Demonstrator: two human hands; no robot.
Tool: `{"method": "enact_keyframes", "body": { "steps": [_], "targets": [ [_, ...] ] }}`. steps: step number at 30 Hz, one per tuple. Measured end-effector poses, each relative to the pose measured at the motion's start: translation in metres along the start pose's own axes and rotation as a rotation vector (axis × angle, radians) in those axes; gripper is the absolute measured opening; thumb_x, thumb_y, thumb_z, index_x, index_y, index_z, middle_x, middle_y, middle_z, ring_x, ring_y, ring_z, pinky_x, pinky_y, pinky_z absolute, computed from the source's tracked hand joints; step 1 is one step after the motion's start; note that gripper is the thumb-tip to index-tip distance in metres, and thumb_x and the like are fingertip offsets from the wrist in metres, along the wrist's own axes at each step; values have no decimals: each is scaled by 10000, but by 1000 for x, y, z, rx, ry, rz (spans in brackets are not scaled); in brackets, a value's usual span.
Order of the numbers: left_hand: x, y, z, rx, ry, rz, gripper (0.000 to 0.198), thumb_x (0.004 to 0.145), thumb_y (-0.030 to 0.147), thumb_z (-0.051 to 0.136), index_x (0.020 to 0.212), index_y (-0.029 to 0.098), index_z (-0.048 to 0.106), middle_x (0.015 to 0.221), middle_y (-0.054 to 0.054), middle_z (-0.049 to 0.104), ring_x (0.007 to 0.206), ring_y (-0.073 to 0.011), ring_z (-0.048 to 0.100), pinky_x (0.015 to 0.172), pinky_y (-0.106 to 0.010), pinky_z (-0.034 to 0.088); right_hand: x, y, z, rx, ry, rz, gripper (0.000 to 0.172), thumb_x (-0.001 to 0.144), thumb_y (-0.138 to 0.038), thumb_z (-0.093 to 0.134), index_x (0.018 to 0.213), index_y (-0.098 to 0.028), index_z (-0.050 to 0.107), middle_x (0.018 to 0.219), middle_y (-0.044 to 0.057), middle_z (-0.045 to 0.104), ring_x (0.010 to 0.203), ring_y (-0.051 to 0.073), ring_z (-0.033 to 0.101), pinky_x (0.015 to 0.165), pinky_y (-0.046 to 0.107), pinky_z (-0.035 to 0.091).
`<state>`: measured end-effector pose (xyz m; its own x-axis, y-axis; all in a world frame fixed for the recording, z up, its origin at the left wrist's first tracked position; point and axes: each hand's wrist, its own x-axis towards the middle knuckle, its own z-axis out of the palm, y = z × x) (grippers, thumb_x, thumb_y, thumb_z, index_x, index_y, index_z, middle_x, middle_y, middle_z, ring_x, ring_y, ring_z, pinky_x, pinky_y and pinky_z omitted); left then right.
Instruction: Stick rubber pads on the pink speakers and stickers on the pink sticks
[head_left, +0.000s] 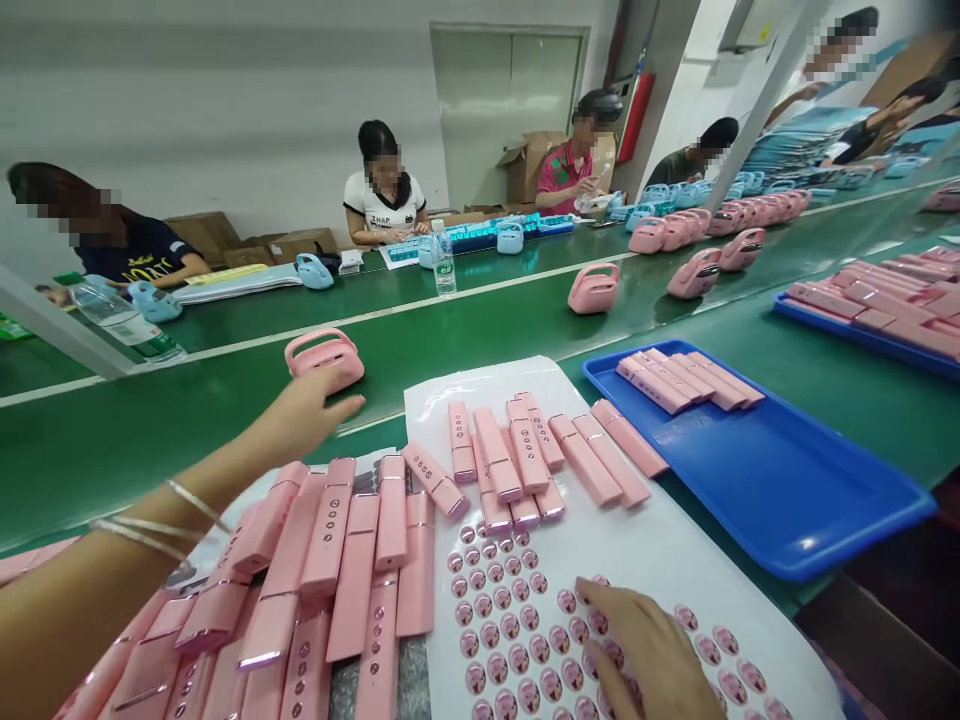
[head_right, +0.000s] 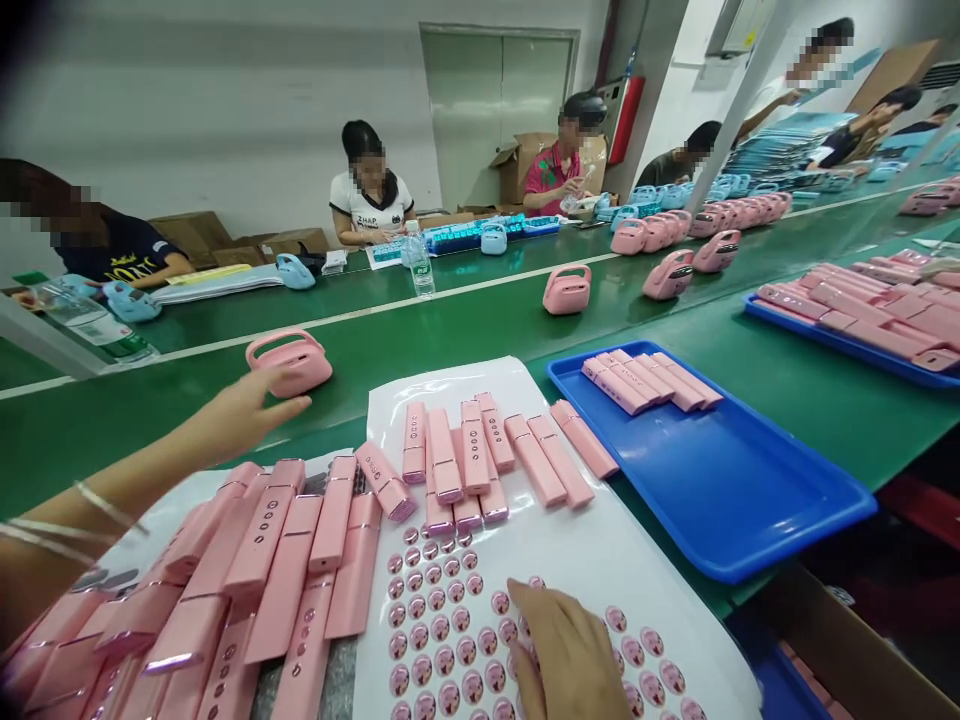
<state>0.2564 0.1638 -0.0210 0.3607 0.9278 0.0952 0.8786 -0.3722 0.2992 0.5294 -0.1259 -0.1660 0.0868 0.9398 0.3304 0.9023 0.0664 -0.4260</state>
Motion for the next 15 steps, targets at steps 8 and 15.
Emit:
{"method": "enact_keyframes", "body": {
  "steps": [8,15],
  "targets": [
    [-63,72,51,414,-240,681,564,615,-85,460,1111,169,545,1170,-110,578,1134,-296,478,903,-428,426,17,-4,-1,149,-162,94,416,905,-119,367,1284,-278,426,983,69,611,886,243,600,679,406,562],
    [-54,84,68,539,-244,756,391,583,-50,512,909,165,523,810,-54,629,842,-261,541,719,-384,440,38,-11,-8,284,-267,205,319,883,-94,388,1137,-247,506,911,46,591,800,212,600,668,368,538]
  ]
}}
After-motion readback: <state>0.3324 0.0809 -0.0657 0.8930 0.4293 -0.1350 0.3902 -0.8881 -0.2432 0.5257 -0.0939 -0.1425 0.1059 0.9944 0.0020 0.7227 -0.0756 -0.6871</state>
